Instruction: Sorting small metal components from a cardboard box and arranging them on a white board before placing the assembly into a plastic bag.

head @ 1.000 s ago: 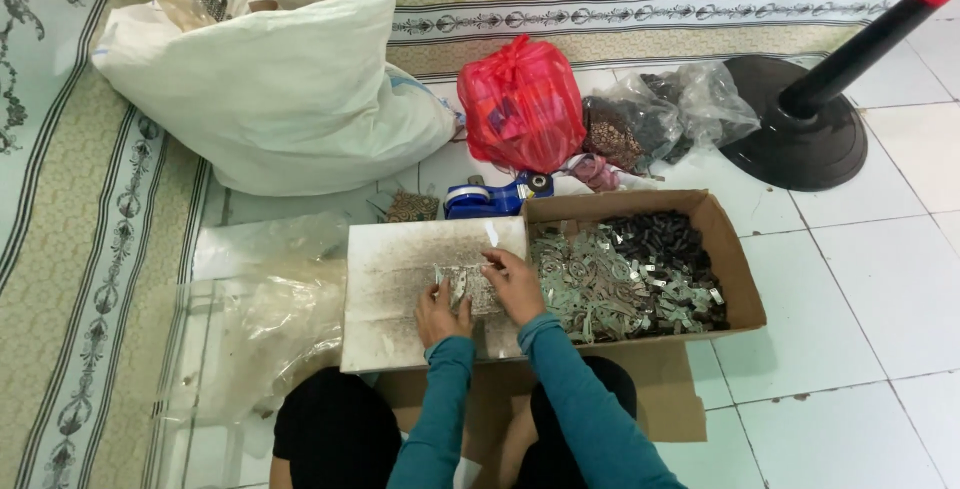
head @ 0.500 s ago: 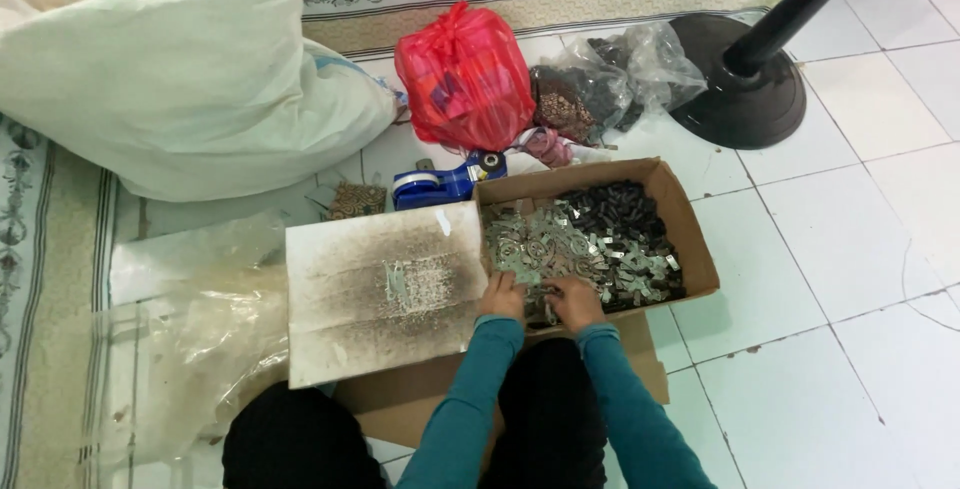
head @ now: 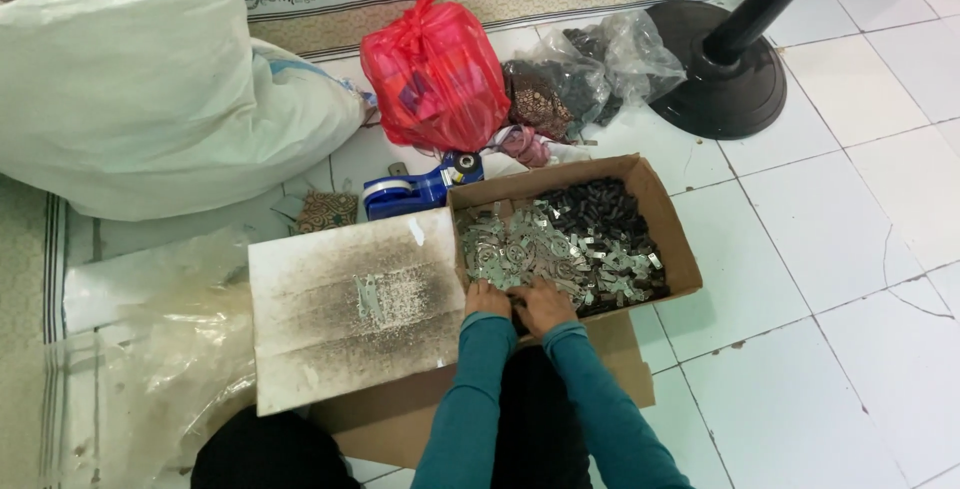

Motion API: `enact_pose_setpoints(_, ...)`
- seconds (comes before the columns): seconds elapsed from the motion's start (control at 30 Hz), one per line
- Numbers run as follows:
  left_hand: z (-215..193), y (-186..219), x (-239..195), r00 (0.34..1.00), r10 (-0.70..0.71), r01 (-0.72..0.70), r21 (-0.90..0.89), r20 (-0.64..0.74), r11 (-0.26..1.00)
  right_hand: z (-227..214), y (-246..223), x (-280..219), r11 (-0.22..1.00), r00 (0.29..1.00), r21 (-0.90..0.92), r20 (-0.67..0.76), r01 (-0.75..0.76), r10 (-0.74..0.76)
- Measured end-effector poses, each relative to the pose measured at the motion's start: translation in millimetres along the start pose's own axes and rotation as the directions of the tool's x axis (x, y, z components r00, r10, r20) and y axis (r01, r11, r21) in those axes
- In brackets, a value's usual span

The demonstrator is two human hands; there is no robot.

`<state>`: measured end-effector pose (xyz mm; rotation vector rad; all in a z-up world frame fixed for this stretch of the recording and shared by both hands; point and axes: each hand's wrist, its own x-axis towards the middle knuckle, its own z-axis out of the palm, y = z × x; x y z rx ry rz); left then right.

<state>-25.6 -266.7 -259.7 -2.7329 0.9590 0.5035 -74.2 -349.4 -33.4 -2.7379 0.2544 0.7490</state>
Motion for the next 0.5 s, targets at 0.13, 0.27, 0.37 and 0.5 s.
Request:
enact_pose_setpoints(0.13,-3,-4,0,0.997,0.0,-0.003,-0.04,-0.072,0.999,-2,0,0,1.0,0.999,-0.005,-0.04,0.017,-0.017)
enact_pose_setpoints(0.27,-15,-9,-13,0.986,-0.005,-0.009,-0.086,-0.164,0.996,9,11,8,1.0,0.997,0.011,-0.066,0.025,-0.025)
enact_pose_setpoints(0.37,-40,-17,-39,0.946,-0.012,-0.038,-0.147,-0.323,0.988,15,16,11,0.998,0.995,0.047,-0.099,0.029,-0.024)
enact_pose_setpoints(0.5,20,-14,1,0.81,-0.086,-0.069,-0.239,-0.58,0.969,22,24,14,0.986,0.979,0.134,-0.188,0.099,-0.073)
